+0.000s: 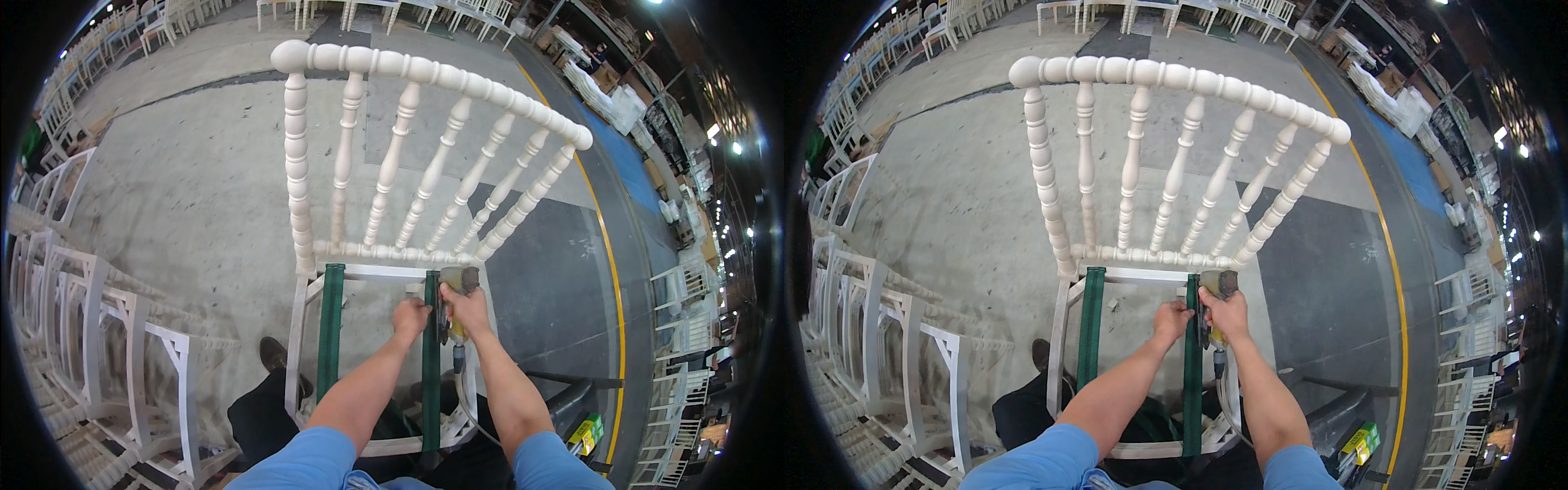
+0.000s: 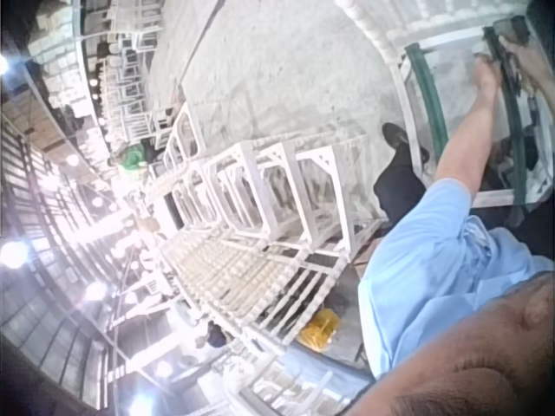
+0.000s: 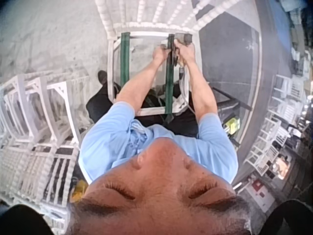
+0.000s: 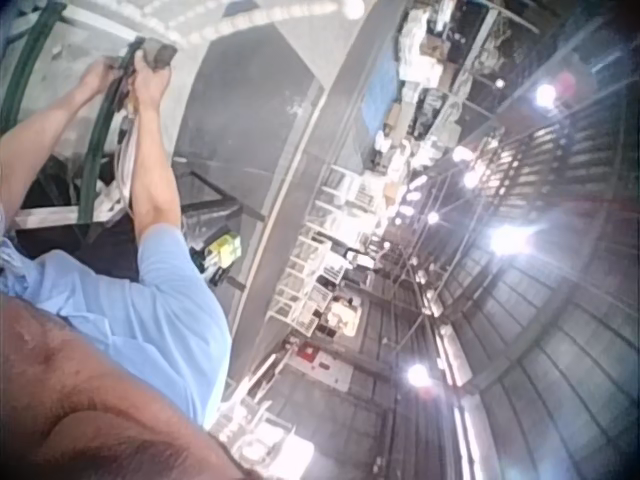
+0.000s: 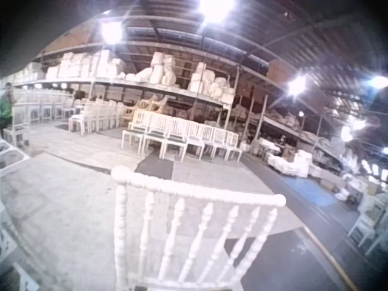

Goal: The person attaches green webbing strips to a white wooden chair frame. They position each strip across the seat frame, secure it with a staple gun, and trim excess material with scissors. The process is repeated for multiple parallel strips.

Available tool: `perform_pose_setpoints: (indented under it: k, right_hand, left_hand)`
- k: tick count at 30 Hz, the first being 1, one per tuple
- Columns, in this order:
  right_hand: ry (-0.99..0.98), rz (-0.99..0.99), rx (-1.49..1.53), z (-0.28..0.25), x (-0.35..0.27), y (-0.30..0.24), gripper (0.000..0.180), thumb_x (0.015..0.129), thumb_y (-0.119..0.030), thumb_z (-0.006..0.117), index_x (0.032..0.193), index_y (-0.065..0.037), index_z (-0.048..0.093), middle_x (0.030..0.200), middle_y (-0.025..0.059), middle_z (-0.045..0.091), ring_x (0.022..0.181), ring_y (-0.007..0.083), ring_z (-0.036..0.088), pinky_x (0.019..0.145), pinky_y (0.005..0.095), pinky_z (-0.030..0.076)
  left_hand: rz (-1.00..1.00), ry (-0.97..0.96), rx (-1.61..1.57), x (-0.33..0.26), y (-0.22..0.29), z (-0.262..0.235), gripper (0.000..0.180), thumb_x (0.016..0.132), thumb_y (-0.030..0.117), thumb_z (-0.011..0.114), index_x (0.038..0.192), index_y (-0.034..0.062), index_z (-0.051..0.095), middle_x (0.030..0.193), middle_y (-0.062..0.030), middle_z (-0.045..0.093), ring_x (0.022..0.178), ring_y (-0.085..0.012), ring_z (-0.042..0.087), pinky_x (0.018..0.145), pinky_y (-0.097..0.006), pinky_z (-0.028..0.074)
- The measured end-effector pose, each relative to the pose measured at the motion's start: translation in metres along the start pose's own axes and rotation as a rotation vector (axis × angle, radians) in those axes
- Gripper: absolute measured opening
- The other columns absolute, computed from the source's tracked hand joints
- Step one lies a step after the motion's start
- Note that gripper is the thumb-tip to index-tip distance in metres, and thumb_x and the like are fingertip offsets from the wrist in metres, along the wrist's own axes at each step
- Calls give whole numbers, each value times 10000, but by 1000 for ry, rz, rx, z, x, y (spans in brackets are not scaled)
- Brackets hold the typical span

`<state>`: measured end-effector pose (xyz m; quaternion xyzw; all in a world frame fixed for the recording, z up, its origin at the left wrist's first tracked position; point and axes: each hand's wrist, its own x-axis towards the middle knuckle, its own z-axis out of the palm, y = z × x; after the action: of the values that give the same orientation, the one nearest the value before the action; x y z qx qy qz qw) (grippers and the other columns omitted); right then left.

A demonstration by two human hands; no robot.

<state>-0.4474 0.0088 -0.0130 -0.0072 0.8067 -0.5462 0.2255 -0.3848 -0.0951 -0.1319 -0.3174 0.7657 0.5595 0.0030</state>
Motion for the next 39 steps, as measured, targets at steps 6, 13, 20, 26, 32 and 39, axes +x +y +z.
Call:
perform_pose_setpoints:
  k: [6,13,20,26,32,39]
  right_hand:
    - [77,-52,-63,3,-5,6,191,992,-198,777,953,-16,738,792,45,710,507,115,580,438,290,450]
    - [83,98,13,-34,-50,-25,190,990,-190,777,1093,-40,726,851,43,723,531,130,587,456,294,469]
    - [213,18,72,-193,-211,-43,275,978,-224,804,1140,-28,703,894,44,696,593,133,607,520,318,502]
    - [611,179,169,-354,-359,26,393,953,-365,834,1155,-53,708,908,39,687,652,153,627,554,326,525]
    - [518,338,492,-383,-396,148,449,940,-419,842,1189,-67,716,945,65,711,696,193,662,557,355,549]
    - [500,323,749,-352,-351,210,463,924,-413,860,1140,-32,708,993,83,695,776,226,681,616,395,567]
  left_hand:
    - [-18,-18,-86,-5,-2,0,304,851,306,825,1018,53,812,986,-194,789,985,-374,763,887,-457,591]
    - [-352,-399,-725,-50,8,-2,235,1028,186,711,1180,9,679,1085,-167,784,879,-279,771,717,-460,608]
    - [-541,-679,-1129,-159,-20,-15,301,1137,303,536,1247,29,594,1223,-164,742,961,-349,752,808,-529,637]
    - [-594,-747,-1067,-277,-25,-3,328,1156,309,484,1310,24,527,1369,-210,651,1187,-424,669,1032,-580,549]
    - [-612,-748,-923,-349,-44,-8,382,1134,283,525,1406,17,491,1341,-195,626,1222,-391,651,1047,-582,577]
    - [-139,-858,-307,-355,-58,-30,638,929,107,697,1534,54,503,1032,-246,743,948,-426,709,812,-522,572]
